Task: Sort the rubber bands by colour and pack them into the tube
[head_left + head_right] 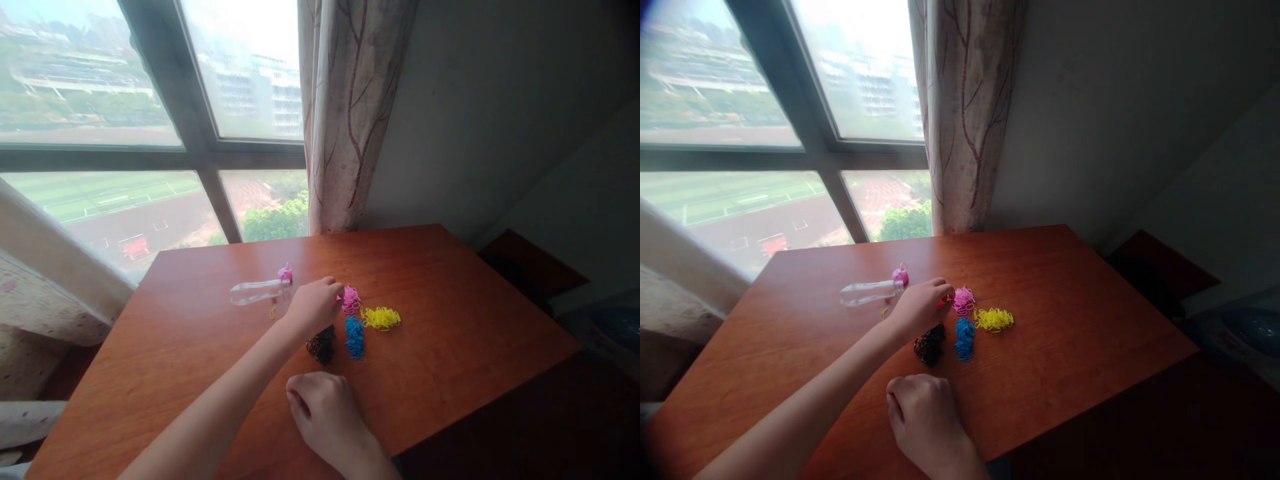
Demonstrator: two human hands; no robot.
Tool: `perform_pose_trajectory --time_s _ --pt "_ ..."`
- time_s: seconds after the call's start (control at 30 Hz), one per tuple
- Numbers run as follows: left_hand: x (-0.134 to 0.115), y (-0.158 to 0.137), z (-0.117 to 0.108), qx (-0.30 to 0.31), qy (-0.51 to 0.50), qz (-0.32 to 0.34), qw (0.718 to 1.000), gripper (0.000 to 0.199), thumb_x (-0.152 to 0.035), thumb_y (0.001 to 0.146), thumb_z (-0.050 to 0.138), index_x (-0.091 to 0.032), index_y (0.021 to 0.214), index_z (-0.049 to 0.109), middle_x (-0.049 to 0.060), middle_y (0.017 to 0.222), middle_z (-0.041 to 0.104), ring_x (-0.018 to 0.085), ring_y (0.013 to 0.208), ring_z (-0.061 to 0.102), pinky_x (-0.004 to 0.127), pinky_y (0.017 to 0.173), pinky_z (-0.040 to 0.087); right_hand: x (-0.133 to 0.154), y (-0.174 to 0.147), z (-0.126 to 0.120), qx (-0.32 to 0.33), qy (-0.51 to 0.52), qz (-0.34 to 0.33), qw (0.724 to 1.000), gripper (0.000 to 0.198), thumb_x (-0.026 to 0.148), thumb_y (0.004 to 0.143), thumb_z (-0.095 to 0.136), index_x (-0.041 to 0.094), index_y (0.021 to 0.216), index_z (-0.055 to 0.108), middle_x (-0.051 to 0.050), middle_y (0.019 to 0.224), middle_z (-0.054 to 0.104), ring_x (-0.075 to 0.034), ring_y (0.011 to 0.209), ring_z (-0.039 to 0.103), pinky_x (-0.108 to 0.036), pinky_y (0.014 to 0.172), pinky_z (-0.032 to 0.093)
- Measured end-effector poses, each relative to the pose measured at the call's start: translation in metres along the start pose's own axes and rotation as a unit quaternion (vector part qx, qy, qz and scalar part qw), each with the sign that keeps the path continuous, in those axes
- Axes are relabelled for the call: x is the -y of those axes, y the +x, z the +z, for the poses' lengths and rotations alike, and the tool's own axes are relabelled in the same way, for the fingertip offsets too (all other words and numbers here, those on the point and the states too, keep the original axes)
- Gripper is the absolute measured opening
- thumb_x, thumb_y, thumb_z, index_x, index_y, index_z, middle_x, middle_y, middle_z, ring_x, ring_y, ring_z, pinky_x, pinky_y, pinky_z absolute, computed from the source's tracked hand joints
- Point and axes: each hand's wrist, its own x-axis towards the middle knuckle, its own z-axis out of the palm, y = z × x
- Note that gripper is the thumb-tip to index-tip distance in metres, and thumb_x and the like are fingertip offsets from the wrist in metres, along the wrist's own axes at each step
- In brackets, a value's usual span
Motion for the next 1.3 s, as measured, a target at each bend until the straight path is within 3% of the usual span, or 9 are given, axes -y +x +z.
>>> perform_pose_trajectory --time_s 0.37,0.8,1.07,1.3 --pt "-0.009 0.014 0.008 0.052 0.065 0.044 0.996 0.018 -0.022 0.092 0.048 -0.020 0.096 0.066 0.009 0.095 0.065 0.023 0.085 0.067 0.030 0.066 0.050 -0.002 -0.001 0.004 -0.008 0.009 -0.001 1.000 0.011 0.017 0.088 0.051 0.025 0.085 0.059 0.004 0.078 0.069 -0.015 0.073 0.066 -0.024 0.065 0.037" --pt "0.002 0.006 -0.003 0.034 0.078 0.009 0.996 0.017 -0.026 0.093 0.050 -0.022 0.098 0.065 0.007 0.099 0.066 0.022 0.089 0.068 0.028 0.068 0.048 -0.001 -0.001 0.003 -0.014 0.015 -0.003 1.000 0.012 0.015 0.087 0.051 0.025 0.084 0.059 0.003 0.077 0.069 -0.015 0.071 0.065 -0.024 0.063 0.036" --pt "0.046 -0.048 -0.016 0.007 0.103 -0.115 0.988 0.022 -0.029 0.096 0.043 -0.021 0.102 0.063 0.006 0.106 0.067 0.023 0.084 0.069 0.028 0.058 0.043 -0.001 -0.003 0.003 -0.011 0.013 -0.002 1.000 0.013 0.014 0.085 0.052 0.025 0.085 0.059 0.004 0.077 0.068 -0.015 0.071 0.063 -0.025 0.062 0.033" --pt "0.064 -0.093 -0.011 0.009 0.115 -0.180 0.977 0.026 -0.031 0.097 0.038 -0.023 0.108 0.061 0.006 0.110 0.066 0.023 0.082 0.069 0.027 0.055 0.041 -0.002 -0.002 0.004 -0.008 0.007 -0.004 1.000 0.012 0.015 0.087 0.052 0.025 0.084 0.058 0.004 0.076 0.068 -0.014 0.071 0.063 -0.025 0.062 0.032"
